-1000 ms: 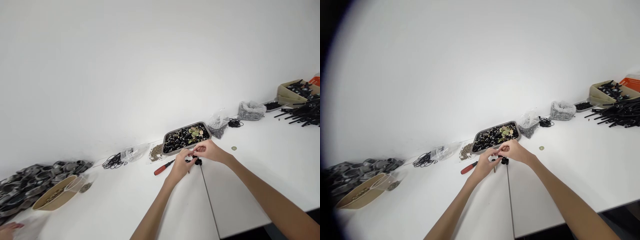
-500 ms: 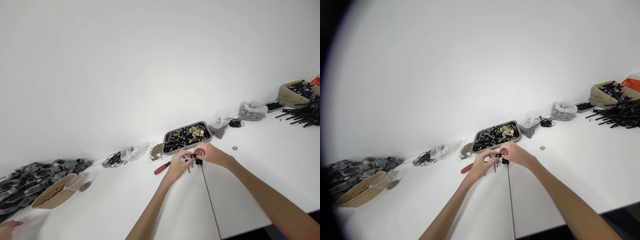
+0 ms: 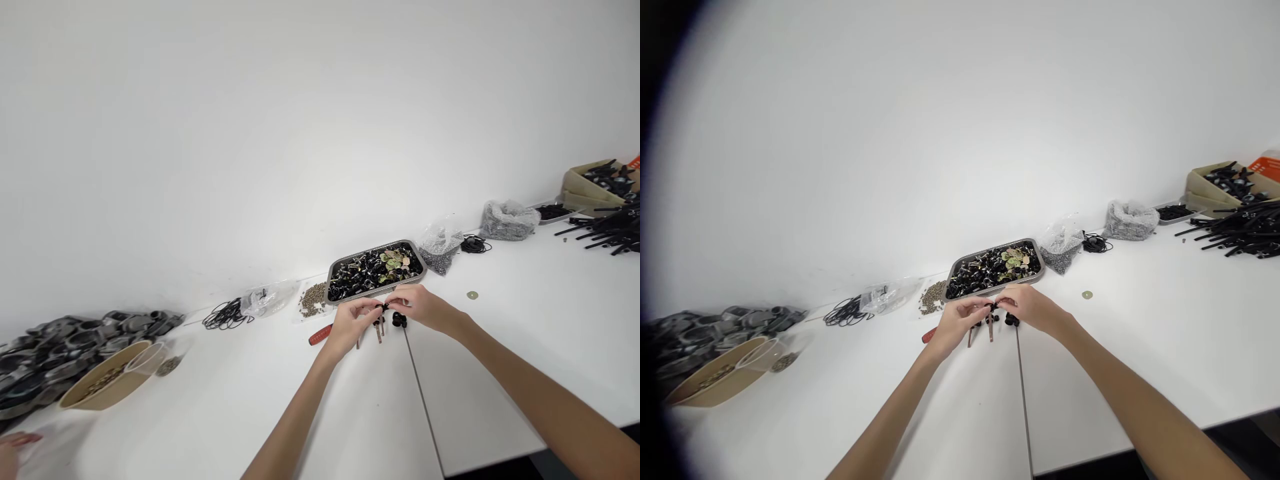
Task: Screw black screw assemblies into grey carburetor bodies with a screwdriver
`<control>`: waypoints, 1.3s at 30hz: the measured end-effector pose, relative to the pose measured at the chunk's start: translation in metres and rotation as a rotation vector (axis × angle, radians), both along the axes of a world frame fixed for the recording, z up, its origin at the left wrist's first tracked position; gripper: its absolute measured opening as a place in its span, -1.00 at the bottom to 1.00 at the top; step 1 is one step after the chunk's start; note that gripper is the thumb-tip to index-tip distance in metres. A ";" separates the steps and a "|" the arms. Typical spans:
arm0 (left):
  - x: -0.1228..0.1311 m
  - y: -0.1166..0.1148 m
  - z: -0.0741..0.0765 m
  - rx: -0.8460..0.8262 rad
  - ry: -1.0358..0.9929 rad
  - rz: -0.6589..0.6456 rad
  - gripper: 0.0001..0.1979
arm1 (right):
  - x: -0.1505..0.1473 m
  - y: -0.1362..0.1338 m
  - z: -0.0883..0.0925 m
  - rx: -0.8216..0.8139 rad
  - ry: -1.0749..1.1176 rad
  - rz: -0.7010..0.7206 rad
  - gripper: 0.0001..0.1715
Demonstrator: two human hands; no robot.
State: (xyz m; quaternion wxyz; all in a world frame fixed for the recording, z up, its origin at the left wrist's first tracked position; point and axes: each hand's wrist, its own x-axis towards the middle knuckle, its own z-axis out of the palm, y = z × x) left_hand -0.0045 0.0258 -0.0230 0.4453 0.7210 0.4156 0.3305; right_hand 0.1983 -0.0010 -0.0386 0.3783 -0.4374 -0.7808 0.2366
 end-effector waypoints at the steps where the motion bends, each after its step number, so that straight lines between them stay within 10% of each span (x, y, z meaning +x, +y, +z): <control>1: -0.002 0.000 -0.001 -0.020 -0.005 -0.017 -0.72 | 0.000 -0.001 0.001 -0.044 0.009 0.011 -0.77; 14: -0.018 -0.005 -0.014 -0.159 -0.044 -0.044 -0.66 | -0.013 -0.005 -0.015 0.172 -0.176 0.086 -0.71; 39: -0.026 -0.003 -0.015 -0.257 -0.372 -0.117 -0.67 | -0.031 -0.014 0.004 -0.170 0.221 -0.133 -0.72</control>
